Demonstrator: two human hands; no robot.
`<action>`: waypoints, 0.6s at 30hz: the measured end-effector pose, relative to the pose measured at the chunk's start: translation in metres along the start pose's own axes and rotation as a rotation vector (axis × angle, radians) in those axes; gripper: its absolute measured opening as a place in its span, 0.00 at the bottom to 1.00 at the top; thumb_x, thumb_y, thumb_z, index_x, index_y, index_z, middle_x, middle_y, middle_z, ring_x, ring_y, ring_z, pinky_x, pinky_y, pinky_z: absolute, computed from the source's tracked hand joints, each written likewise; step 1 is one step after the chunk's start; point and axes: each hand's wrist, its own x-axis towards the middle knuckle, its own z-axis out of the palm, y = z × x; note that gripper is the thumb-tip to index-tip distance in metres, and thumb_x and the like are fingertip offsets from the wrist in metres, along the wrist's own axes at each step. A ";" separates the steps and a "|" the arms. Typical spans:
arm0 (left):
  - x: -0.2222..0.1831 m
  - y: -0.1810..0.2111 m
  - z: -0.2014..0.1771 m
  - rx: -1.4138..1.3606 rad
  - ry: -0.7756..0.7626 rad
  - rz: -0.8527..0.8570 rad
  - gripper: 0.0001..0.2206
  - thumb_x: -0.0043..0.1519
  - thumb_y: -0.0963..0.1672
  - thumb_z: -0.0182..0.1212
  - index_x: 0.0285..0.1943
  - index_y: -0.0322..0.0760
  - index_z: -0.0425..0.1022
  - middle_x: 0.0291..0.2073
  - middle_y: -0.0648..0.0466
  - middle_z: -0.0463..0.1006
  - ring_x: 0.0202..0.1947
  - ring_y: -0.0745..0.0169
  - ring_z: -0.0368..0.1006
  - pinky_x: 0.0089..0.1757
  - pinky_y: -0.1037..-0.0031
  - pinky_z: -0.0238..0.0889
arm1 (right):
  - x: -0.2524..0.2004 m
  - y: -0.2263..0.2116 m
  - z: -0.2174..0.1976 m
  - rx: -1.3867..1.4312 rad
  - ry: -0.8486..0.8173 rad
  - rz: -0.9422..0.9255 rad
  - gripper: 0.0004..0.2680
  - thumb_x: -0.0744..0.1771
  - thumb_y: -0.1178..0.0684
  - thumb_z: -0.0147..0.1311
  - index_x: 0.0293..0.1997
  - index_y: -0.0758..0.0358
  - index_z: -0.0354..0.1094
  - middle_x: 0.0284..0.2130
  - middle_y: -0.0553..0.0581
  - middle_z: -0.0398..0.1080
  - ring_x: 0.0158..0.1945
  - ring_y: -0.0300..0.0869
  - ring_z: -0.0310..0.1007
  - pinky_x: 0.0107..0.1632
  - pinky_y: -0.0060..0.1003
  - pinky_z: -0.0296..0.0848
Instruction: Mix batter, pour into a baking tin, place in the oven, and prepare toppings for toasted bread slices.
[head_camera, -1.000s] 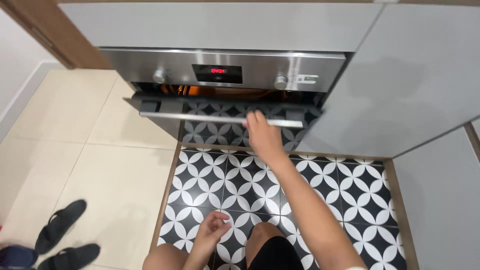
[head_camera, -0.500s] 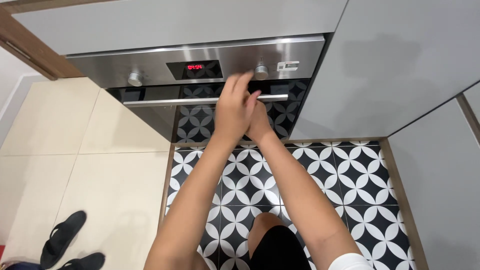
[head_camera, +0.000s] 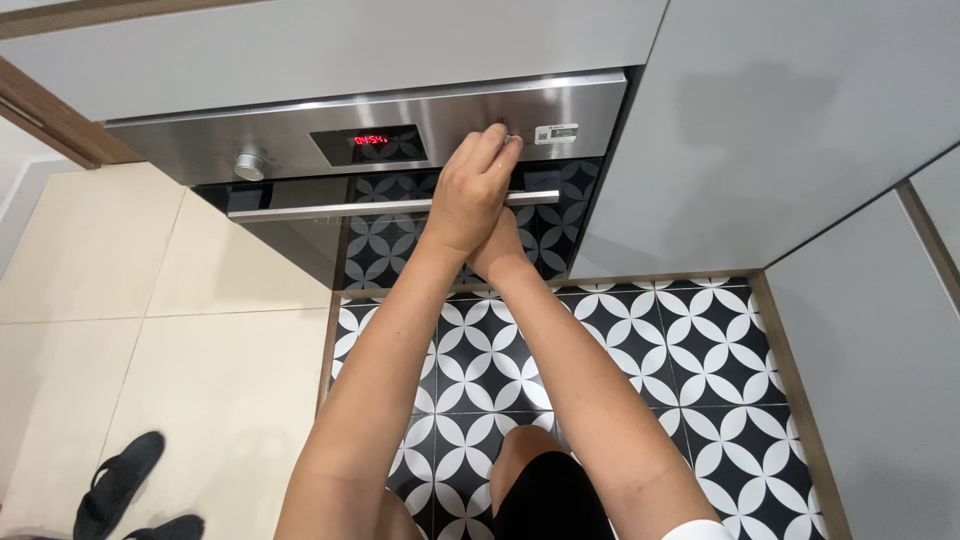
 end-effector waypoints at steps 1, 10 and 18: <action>0.000 0.001 -0.002 0.012 -0.003 0.015 0.14 0.59 0.35 0.64 0.53 0.28 0.75 0.52 0.49 0.73 0.46 0.52 0.73 0.46 0.64 0.72 | -0.001 0.003 0.003 0.013 0.034 -0.022 0.09 0.64 0.54 0.58 0.45 0.67 0.71 0.39 0.65 0.77 0.44 0.56 0.77 0.45 0.47 0.75; -0.070 -0.023 -0.019 0.110 0.369 -0.514 0.20 0.68 0.43 0.64 0.65 0.29 0.65 0.55 0.40 0.70 0.57 0.42 0.70 0.56 0.59 0.66 | -0.004 -0.035 -0.016 -0.274 0.151 -0.307 0.06 0.65 0.61 0.54 0.42 0.67 0.61 0.39 0.66 0.69 0.35 0.62 0.75 0.35 0.54 0.74; -0.109 -0.056 -0.041 0.127 0.125 -0.400 0.30 0.68 0.47 0.65 0.76 0.31 0.57 0.42 0.49 0.72 0.47 0.48 0.67 0.61 0.55 0.57 | -0.004 -0.035 -0.009 -0.263 0.195 -0.352 0.06 0.69 0.59 0.54 0.37 0.66 0.59 0.35 0.61 0.67 0.33 0.58 0.75 0.31 0.49 0.74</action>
